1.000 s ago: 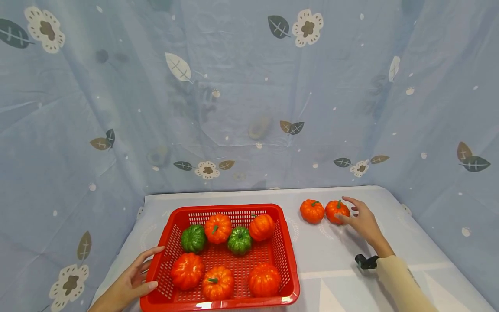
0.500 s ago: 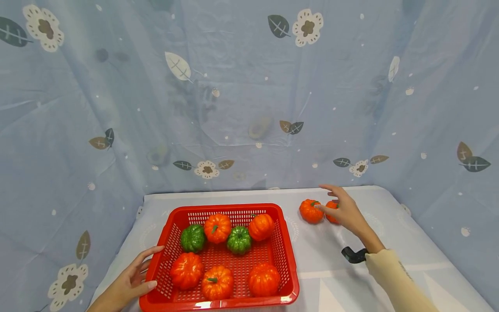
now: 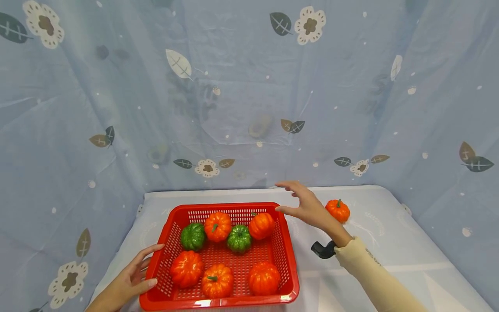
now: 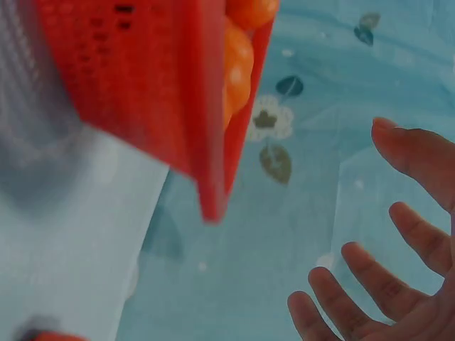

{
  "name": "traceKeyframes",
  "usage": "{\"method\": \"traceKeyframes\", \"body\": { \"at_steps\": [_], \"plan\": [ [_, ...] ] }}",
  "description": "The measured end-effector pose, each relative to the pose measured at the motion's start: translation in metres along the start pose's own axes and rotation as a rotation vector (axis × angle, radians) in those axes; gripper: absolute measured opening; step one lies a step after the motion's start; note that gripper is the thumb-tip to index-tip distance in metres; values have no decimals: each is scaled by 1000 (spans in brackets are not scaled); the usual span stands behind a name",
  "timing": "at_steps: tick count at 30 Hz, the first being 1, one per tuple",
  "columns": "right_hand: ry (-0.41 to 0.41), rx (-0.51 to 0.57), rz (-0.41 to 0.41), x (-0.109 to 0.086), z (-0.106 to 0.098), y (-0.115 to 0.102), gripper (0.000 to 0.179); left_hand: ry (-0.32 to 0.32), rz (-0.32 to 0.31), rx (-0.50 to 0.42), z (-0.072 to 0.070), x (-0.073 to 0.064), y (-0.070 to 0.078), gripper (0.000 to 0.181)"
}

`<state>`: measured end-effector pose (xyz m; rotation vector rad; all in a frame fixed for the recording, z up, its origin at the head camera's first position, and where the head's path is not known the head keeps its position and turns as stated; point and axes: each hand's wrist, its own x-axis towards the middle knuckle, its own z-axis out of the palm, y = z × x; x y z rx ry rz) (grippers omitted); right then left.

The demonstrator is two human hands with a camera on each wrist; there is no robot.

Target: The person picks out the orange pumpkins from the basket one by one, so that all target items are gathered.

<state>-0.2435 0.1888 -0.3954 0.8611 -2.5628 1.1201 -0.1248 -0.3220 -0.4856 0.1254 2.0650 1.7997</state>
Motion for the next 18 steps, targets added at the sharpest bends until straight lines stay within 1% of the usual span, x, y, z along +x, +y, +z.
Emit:
{"method": "traceKeyframes", "body": {
  "at_steps": [4, 9, 13, 16, 18],
  "plan": [
    [-68, 12, -31, 13, 20, -15, 69, -2, 2, 15, 0, 0, 2, 74],
    [-159, 27, -29, 25, 42, -32, 66, 6, -21, 17, 1, 4, 4, 74],
    [-222, 10, -83, 36, 60, -45, 66, 26, -38, 22, 1, 3, 4, 75],
    [-261, 1, -123, 44, 73, -52, 67, 31, -33, 20, 1, 2, 3, 76],
    [-293, -5, -133, 47, 80, -56, 67, 31, -26, 7, 1, 1, 2, 76]
  ]
}}
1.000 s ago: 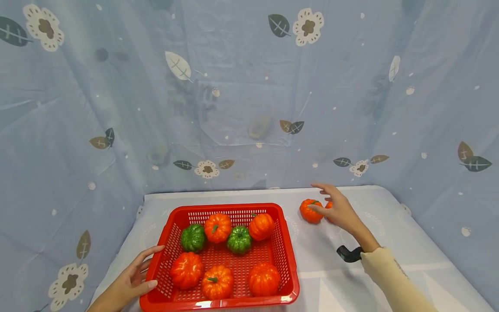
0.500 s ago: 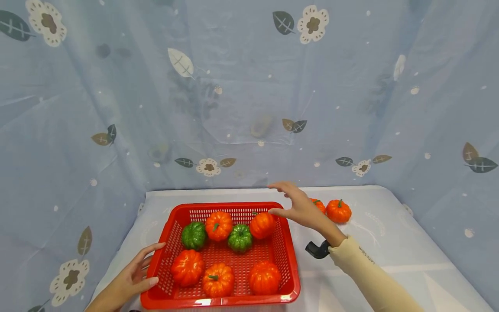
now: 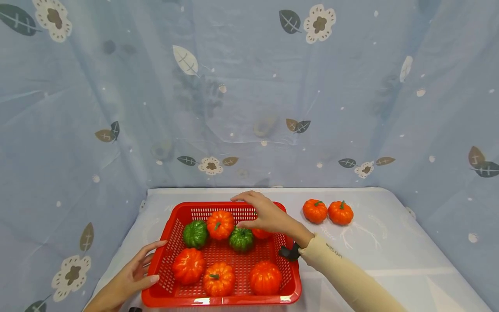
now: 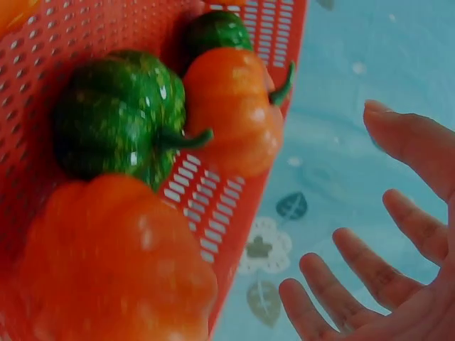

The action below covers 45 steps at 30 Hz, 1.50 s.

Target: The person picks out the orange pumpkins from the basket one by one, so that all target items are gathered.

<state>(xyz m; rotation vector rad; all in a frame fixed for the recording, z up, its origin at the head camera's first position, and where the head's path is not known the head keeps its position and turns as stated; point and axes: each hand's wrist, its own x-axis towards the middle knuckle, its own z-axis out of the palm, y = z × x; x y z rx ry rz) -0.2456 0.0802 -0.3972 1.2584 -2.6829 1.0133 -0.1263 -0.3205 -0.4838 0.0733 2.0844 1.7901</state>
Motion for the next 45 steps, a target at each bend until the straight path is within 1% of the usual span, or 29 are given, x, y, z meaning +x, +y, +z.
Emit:
{"method": "traceKeyframes", "body": {
  "at_steps": [5, 10, 15, 21, 26, 31, 34, 39, 41, 45],
  "plan": [
    [-89, -26, 18, 11, 16, -6, 70, -2, 9, -30, 0, 0, 0, 74],
    [-146, -59, 44, 22, 33, -13, 72, 10, 3, -19, 0, 2, 0, 77],
    [-154, -106, 68, 32, 49, -15, 70, 31, -13, -15, 1, 3, -2, 80],
    [-148, -148, 73, 38, 63, -10, 66, 19, -6, -30, 1, 3, -3, 79],
    [-184, -167, 123, 40, 65, -8, 70, 11, -5, -40, 0, 1, -4, 78],
    [-205, -180, 126, 41, 65, -5, 72, 9, -3, -42, 0, 1, -4, 78],
    [-187, -162, 117, 41, 64, -5, 71, 10, -2, -38, 0, 1, -5, 79],
    [-142, -115, 134, 40, 61, -8, 71, 24, -3, -23, 0, 3, -5, 80],
    [-142, -112, 142, 38, 60, -9, 71, 28, -4, -19, 0, 3, -5, 80],
    [-137, -117, 125, 36, 57, -12, 68, 36, -11, -11, 1, 4, -4, 81]
  ]
}}
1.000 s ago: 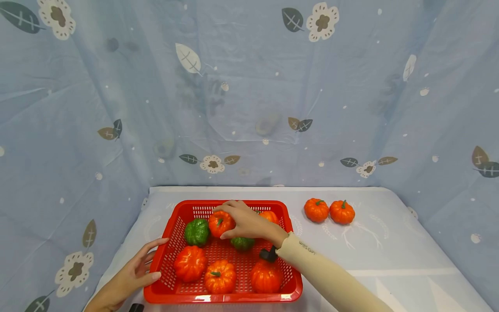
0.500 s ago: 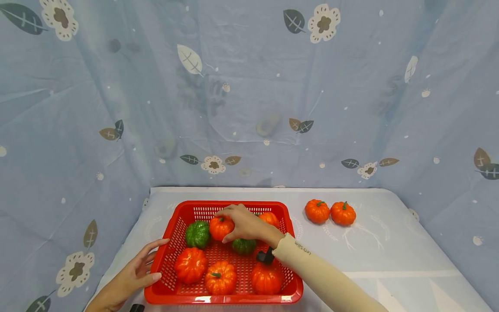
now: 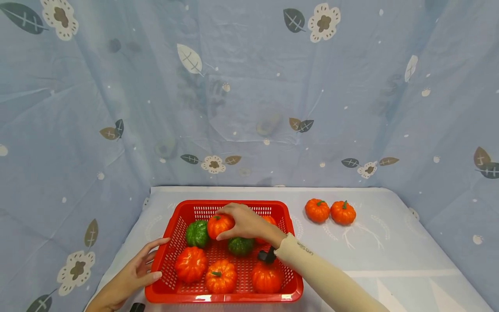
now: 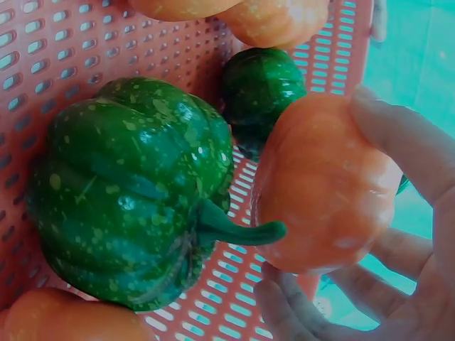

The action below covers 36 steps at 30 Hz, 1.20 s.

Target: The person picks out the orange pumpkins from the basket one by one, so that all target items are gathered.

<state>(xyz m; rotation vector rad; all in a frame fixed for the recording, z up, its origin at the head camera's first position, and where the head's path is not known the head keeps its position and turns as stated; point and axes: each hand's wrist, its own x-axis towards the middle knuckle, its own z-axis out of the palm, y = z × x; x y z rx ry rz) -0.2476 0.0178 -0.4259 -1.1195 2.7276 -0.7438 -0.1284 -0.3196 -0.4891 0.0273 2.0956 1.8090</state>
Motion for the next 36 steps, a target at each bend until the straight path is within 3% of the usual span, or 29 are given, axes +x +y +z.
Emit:
{"method": "traceKeyframes", "body": {
  "at_steps": [10, 20, 28, 36],
  "plan": [
    [32, 50, -17, -12, -20, 3, 72, 18, -3, -5, 3, -2, 2, 83],
    [144, 151, -10, -36, -45, 15, 74, 24, 5, 1, 4, -3, 4, 82],
    [217, 132, 20, -64, -60, 35, 71, 47, 54, 54, 5, -1, 1, 82],
    [307, 149, 32, -95, -78, 63, 74, 39, 71, 46, 4, -4, 0, 80]
  ]
}}
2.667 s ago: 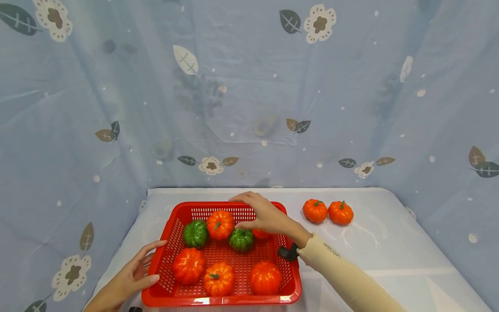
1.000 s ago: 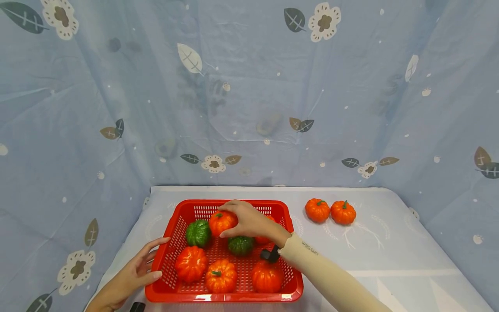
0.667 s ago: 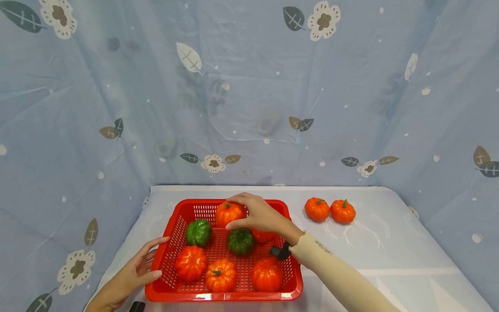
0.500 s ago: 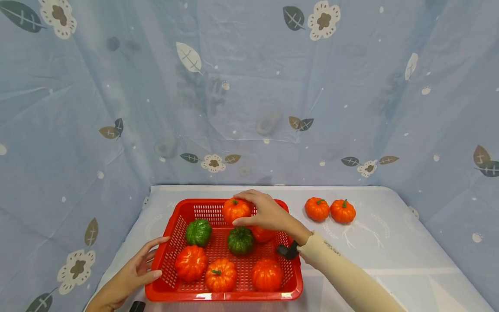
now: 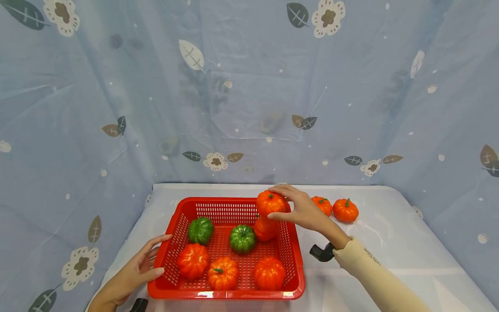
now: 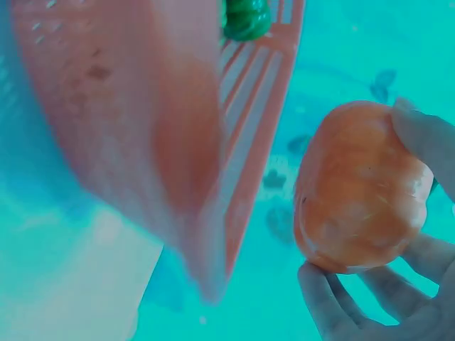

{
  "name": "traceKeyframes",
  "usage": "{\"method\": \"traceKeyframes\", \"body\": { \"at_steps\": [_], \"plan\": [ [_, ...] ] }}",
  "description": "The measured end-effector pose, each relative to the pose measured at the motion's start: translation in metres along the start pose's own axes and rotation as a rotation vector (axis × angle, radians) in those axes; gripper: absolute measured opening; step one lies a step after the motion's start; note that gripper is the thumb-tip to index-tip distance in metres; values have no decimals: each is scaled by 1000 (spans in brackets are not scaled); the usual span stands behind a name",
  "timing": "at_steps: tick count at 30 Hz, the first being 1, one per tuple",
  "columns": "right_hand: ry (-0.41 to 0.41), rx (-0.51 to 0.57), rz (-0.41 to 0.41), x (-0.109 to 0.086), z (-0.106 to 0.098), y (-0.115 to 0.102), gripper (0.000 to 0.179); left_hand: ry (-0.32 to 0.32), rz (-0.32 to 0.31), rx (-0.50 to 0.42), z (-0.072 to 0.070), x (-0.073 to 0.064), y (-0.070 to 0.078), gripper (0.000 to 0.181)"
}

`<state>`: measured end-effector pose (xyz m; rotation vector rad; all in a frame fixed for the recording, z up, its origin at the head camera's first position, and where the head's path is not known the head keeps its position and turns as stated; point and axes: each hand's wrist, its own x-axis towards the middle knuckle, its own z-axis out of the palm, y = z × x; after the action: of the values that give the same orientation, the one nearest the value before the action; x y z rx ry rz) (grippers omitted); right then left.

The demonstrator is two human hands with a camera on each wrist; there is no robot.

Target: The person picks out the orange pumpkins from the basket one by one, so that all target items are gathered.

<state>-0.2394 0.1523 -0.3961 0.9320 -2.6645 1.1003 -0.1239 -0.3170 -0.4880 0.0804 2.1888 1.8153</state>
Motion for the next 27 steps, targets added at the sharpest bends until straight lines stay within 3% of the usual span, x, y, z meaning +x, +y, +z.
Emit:
{"method": "traceKeyframes", "body": {
  "at_steps": [11, 27],
  "plan": [
    [133, 16, 70, -40, -31, 37, 77, -5, 20, -2, 0, 0, 1, 81],
    [223, -26, 258, -87, -61, 82, 75, -7, 17, 2, 1, 0, 1, 81]
  ]
}}
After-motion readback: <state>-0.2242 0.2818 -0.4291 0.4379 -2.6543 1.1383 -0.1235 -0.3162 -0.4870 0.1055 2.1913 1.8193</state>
